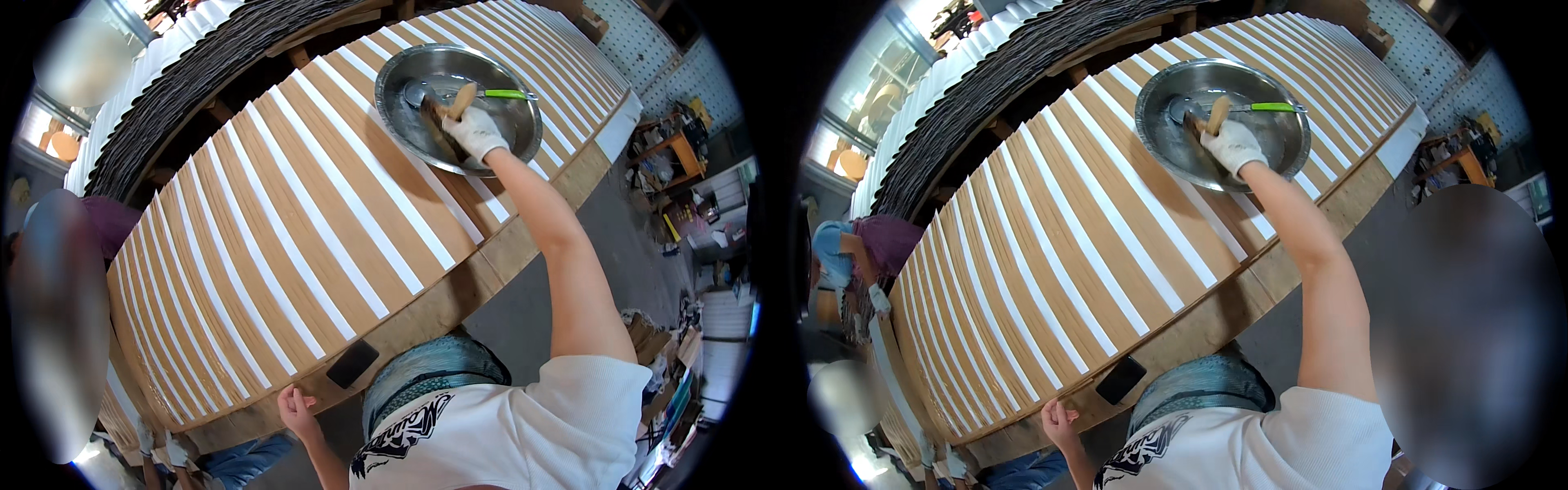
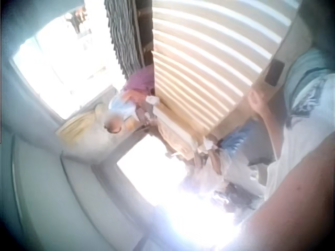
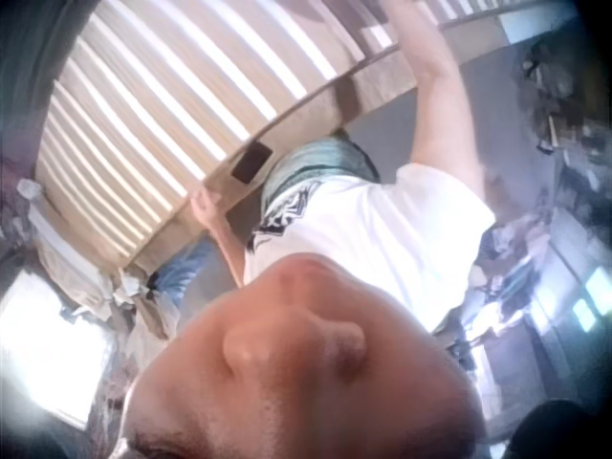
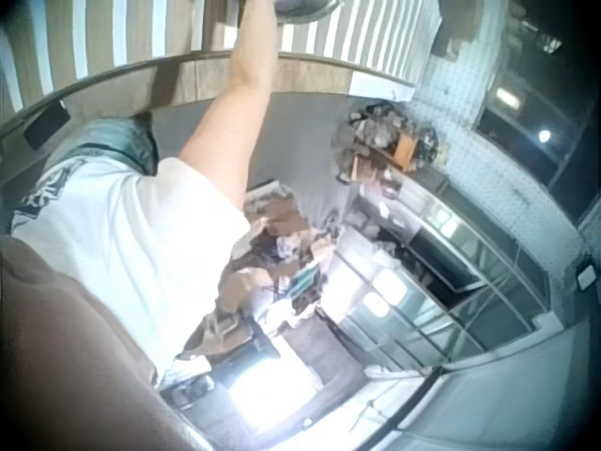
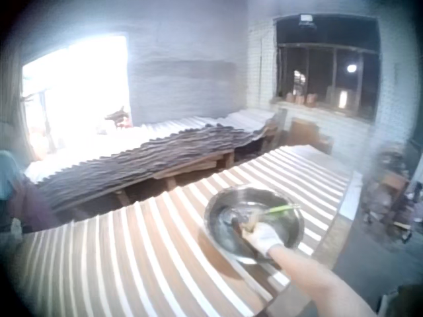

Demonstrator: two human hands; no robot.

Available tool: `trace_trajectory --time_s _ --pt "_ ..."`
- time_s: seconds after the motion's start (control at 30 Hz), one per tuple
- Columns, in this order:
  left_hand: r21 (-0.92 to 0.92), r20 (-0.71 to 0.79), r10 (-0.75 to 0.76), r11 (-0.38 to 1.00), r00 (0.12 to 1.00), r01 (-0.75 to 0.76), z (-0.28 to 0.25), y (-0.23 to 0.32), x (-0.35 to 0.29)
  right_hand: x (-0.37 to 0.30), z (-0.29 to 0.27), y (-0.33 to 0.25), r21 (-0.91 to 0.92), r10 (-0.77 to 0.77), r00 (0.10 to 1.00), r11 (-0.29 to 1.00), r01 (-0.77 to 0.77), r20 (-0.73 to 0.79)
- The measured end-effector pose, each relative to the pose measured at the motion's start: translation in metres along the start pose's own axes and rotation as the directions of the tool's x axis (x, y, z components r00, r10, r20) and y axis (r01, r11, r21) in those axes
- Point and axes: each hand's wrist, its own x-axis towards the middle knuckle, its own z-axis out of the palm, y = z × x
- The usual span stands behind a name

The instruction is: The person repeatedly dips a brush into a metal bowl and applies a liquid substance in long strokes across a large, striped, curved surface. Another person is visible working on the same surface from the opposite side.

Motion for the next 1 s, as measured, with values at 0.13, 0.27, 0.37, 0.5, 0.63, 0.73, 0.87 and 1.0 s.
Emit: trace_trajectory --time_s 0.13,0.27,0.37,0.5,0.63,0.73,0.87,1.0 --pt "0.006 0.005 -0.048 0.999 0.999 0.048 -0.004 -0.005 -0.014 0.023 0.013 0.012 0.053 -0.013 0.992 0.999 0.007 0.125" --pt "0.022 -0.086 -0.093 0.995 0.992 0.095 -0.010 -0.018 -0.021 0.003 0.000 -0.007 0.581 0.039 0.992 0.808 -0.100 0.116" --pt "0.014 -0.011 -0.112 0.994 0.994 0.112 -0.006 -0.010 -0.012 0.016 0.011 0.044 0.338 0.070 0.993 0.936 -0.097 0.090" --pt "0.307 -0.049 0.073 0.950 0.996 -0.054 -0.029 -0.018 -0.007 0.025 0.039 0.090 0.812 0.340 0.933 0.508 -0.289 0.120" --pt "0.542 -0.062 0.188 0.831 0.980 -0.126 -0.080 -0.027 -0.015 0.002 0.017 0.040 0.854 0.276 0.920 0.365 -0.370 0.280" --pt "0.718 0.020 0.231 0.674 0.973 -0.175 -0.126 -0.030 -0.001 -0.040 0.009 -0.048 0.842 0.121 0.939 0.417 -0.343 0.322" --pt "0.829 0.160 0.323 0.469 0.933 -0.304 -0.183 -0.037 0.036 -0.076 0.060 -0.136 0.753 -0.061 0.870 0.532 -0.387 0.490" --pt "0.817 0.289 0.336 0.402 0.896 -0.414 -0.231 -0.043 0.078 -0.203 0.131 -0.306 0.725 -0.307 0.859 0.681 -0.103 0.411"
